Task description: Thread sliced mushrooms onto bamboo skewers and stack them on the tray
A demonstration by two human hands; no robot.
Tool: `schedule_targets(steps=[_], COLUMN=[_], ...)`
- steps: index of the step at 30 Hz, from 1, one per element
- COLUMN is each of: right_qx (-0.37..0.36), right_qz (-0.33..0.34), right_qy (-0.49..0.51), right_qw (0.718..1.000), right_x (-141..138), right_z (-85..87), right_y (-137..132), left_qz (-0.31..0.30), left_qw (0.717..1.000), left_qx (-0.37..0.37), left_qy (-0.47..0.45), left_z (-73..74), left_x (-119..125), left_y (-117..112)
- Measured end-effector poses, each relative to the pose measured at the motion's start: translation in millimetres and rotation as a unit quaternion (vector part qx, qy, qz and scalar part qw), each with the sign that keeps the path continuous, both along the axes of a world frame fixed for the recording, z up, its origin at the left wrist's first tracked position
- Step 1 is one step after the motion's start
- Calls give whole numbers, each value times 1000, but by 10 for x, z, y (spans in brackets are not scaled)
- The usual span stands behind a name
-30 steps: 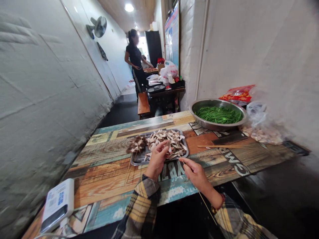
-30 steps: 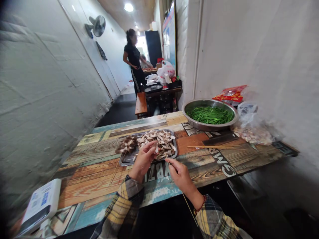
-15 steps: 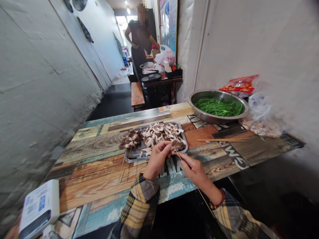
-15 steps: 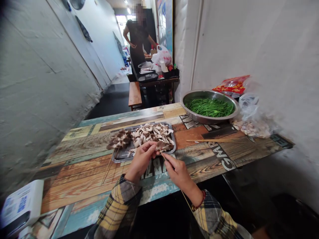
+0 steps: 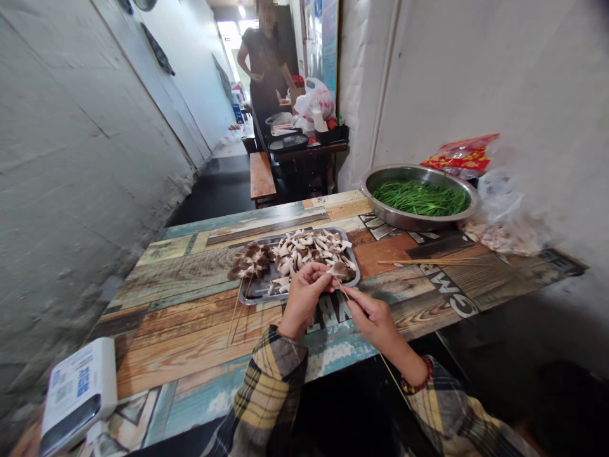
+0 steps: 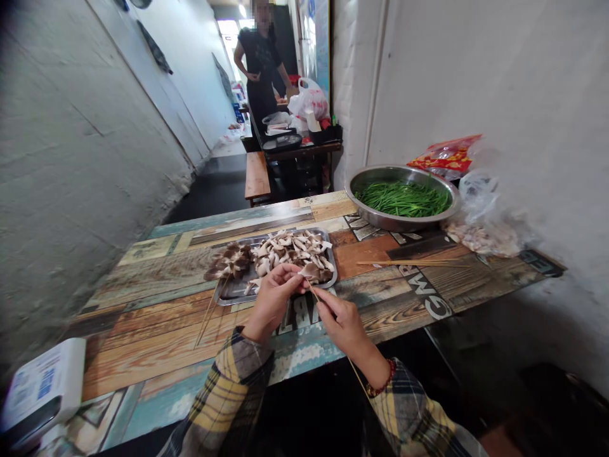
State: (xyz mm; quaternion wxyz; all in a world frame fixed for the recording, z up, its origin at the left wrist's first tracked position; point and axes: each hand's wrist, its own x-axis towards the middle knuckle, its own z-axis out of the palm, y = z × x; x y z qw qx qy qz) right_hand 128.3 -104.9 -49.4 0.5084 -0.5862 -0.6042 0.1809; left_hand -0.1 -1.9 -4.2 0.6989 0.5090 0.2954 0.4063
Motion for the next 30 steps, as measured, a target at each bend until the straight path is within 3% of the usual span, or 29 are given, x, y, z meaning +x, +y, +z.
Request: schedule_targets(steps=[17, 30], right_qx=[3, -38], right_qz=[-14, -77], right_qy=[13, -23], right_qw=[1000, 996], right_x=[-4, -15], right_z=[30, 100], right_y=[14, 13], left_qz=[36, 30], left_qw=[993, 987], left_qx=[83, 122], left_qy=[74, 97], left_z=[5, -52], left_x=[26, 43], left_y=[-38, -41])
